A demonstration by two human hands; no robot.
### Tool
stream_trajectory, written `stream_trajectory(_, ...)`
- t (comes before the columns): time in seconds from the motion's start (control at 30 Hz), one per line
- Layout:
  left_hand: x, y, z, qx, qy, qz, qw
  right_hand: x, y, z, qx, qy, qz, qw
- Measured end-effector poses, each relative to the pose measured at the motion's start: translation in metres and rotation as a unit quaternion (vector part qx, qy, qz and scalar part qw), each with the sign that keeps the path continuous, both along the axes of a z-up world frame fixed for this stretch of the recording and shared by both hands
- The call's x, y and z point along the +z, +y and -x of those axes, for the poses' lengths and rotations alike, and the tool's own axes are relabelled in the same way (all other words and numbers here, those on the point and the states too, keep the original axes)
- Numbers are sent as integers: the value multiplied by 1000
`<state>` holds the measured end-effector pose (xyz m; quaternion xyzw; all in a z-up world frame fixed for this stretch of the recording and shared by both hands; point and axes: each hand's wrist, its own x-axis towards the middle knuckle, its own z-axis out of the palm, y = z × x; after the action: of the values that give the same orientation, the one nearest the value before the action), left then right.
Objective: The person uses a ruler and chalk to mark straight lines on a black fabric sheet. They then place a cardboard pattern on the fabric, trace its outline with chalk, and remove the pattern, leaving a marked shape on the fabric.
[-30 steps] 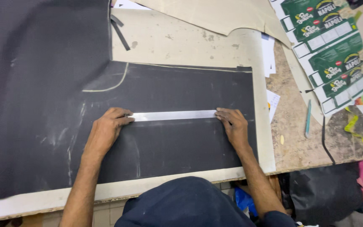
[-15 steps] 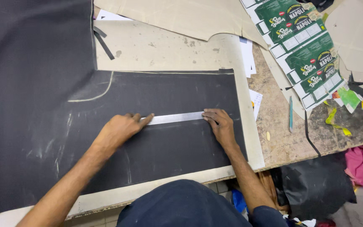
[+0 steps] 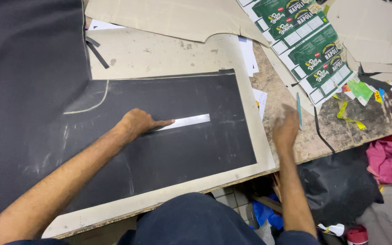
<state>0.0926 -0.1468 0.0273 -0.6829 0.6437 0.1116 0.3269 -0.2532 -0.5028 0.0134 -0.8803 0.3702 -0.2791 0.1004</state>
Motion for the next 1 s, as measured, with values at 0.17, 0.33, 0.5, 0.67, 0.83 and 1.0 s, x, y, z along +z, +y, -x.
stream_trajectory(0.17, 0, -6, -2, 4, -11, -29, 1000, -1, -97, 27, -22, 133, 70, 988)
stream_trajectory(0.33, 0, -5, 2, 6, -32, -33, 999, -26, -125, 27, -37, 156, 68, 985)
stream_trajectory(0.5, 10, -8, 3, -8, -41, -35, 999, -41, -146, 22, -82, 178, 89, 977)
stream_trajectory(0.67, 19, -4, 5, 24, -6, -56, 998, -30, -149, 23, -70, 212, 45, 974)
stream_trajectory(0.83, 13, -7, -1, -2, 10, -23, 1000, 18, -81, 7, -5, -91, 27, 995)
stream_trajectory(1.0, 0, -12, -19, -4, 105, 3, 995, 57, 106, -47, 225, -26, 0, 974)
